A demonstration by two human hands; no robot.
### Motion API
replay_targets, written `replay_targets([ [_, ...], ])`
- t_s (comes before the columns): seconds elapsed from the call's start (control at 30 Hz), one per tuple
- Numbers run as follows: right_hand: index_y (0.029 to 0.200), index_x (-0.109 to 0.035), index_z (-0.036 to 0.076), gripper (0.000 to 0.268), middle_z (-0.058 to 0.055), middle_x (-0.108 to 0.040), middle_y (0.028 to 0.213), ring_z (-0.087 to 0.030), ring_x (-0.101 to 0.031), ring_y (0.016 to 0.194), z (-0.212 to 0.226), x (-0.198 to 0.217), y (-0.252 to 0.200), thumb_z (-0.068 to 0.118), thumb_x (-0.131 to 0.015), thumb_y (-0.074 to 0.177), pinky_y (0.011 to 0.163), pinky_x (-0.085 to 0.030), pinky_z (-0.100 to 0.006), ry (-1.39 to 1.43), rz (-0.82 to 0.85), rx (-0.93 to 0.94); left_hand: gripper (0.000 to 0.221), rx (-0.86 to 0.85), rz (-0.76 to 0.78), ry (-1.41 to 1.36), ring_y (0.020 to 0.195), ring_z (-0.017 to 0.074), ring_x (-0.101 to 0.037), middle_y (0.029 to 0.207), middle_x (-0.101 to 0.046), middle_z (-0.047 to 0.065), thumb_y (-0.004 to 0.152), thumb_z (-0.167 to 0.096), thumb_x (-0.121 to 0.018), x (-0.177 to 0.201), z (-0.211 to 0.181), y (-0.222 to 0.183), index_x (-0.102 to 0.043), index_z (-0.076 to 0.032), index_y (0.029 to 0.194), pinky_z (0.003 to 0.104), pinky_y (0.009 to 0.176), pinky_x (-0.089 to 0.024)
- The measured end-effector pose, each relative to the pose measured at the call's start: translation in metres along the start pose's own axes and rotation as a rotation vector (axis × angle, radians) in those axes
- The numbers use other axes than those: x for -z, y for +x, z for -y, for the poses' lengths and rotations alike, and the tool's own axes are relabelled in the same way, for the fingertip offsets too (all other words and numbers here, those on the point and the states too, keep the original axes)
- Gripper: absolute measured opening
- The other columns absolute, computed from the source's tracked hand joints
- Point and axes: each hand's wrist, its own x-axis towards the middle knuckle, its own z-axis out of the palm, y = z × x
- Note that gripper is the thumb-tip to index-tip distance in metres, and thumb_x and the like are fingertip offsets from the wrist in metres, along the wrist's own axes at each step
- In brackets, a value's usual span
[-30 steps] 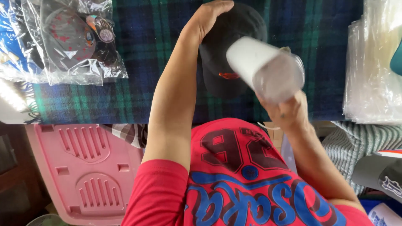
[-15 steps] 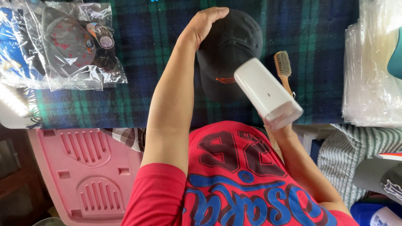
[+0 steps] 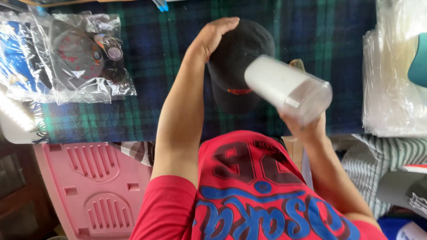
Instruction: Brushing a black baseball cap and then using a handheld steamer to remove wrinkles and shape it for packaging.
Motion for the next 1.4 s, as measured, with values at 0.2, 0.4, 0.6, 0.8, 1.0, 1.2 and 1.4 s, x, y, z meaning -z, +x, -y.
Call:
replay_targets([
  [0.2, 0.112, -0.055, 0.005, 0.031, -0.01, -0.058, 0.072, -0.019, -0.058, 0.046, -0.007, 0.016, 0.053, 0.03, -0.065, 0.097, 0.038, -0.047, -0.035, 0.286, -0.051, -0.624, 0.057, -0.14, 0.003, 0.013, 0.145, 0.0244, -0.052, 0.147, -0.064, 0.007, 0.088, -0.043, -0.061, 0.006, 0.012, 0.011, -0.066, -0.016, 0.138, 0.037, 0.121, -0.033],
  [0.4, 0.113, -0.052, 0.01, 0.035, -0.008, -0.052, 0.074, -0.019, -0.048, 0.05, -0.048, 0.003, 0.006, 0.039, -0.065, 0.098, 0.043, -0.04, -0.032, 0.604, 0.018, -0.966, 0.061, -0.023, -0.067, -0.036, 0.152, 0.0258, -0.04, 0.158, -0.052, 0.008, 0.088, -0.048, -0.053, 0.008, 0.029, 0.019, -0.067, -0.016, 0.138, 0.04, 0.124, -0.025],
  [0.6, 0.131, -0.057, 0.002, 0.05, -0.009, -0.062, 0.071, -0.013, -0.055, 0.051, -0.106, -0.013, -0.078, 0.021, -0.074, 0.088, 0.046, -0.048, -0.029, 0.254, 0.194, -0.589, 0.064, -0.355, -0.483, -0.357, 0.142, 0.0243, -0.053, 0.147, -0.062, 0.013, 0.092, -0.049, -0.063, 0.007, 0.13, 0.002, -0.063, -0.006, 0.14, 0.036, 0.118, -0.041],
  [0.8, 0.134, -0.054, 0.006, 0.065, -0.008, -0.06, 0.122, -0.02, -0.058, 0.109, -0.068, -0.029, -0.079, 0.03, -0.082, 0.08, 0.089, -0.051, -0.037, -0.03, 0.19, -0.26, 0.045, -0.005, -0.224, -1.053, 0.102, 0.0412, -0.07, 0.127, -0.065, 0.019, 0.105, -0.034, -0.062, -0.051, 0.326, -0.028, -0.051, -0.012, 0.143, 0.066, 0.083, -0.059],
  [1.0, 0.129, -0.059, 0.014, 0.06, -0.003, -0.064, 0.115, -0.028, -0.068, 0.093, -0.013, -0.055, -0.066, 0.036, -0.077, 0.076, 0.08, -0.059, -0.042, -0.417, 0.385, -0.019, 0.017, 0.008, -0.078, -1.079, 0.086, 0.0445, -0.077, 0.103, -0.075, 0.022, 0.109, -0.029, -0.051, -0.06, 0.338, -0.032, -0.058, -0.015, 0.116, 0.061, 0.073, -0.066],
  [1.2, 0.124, -0.057, 0.02, 0.047, 0.0, -0.062, 0.113, -0.033, -0.074, 0.078, 0.06, -0.107, -0.027, 0.043, -0.062, 0.083, 0.072, -0.063, -0.047, -0.66, 0.569, -0.04, 0.022, 0.219, -0.294, -1.152, 0.086, 0.0366, -0.075, 0.099, -0.076, 0.018, 0.092, -0.027, -0.073, -0.056, 0.371, -0.026, -0.079, -0.01, 0.105, 0.052, 0.076, -0.061],
  [1.4, 0.111, -0.052, 0.021, 0.046, 0.002, -0.057, 0.097, -0.028, -0.072, 0.063, 0.075, -0.116, -0.002, 0.063, -0.062, 0.094, 0.06, -0.061, -0.044, -0.729, 0.629, 0.075, 0.051, 0.232, -0.161, -1.378, 0.08, 0.0344, -0.075, 0.096, -0.074, 0.015, 0.089, -0.057, -0.065, -0.056, 0.307, -0.063, -0.075, -0.01, 0.105, 0.05, 0.071, -0.066],
])
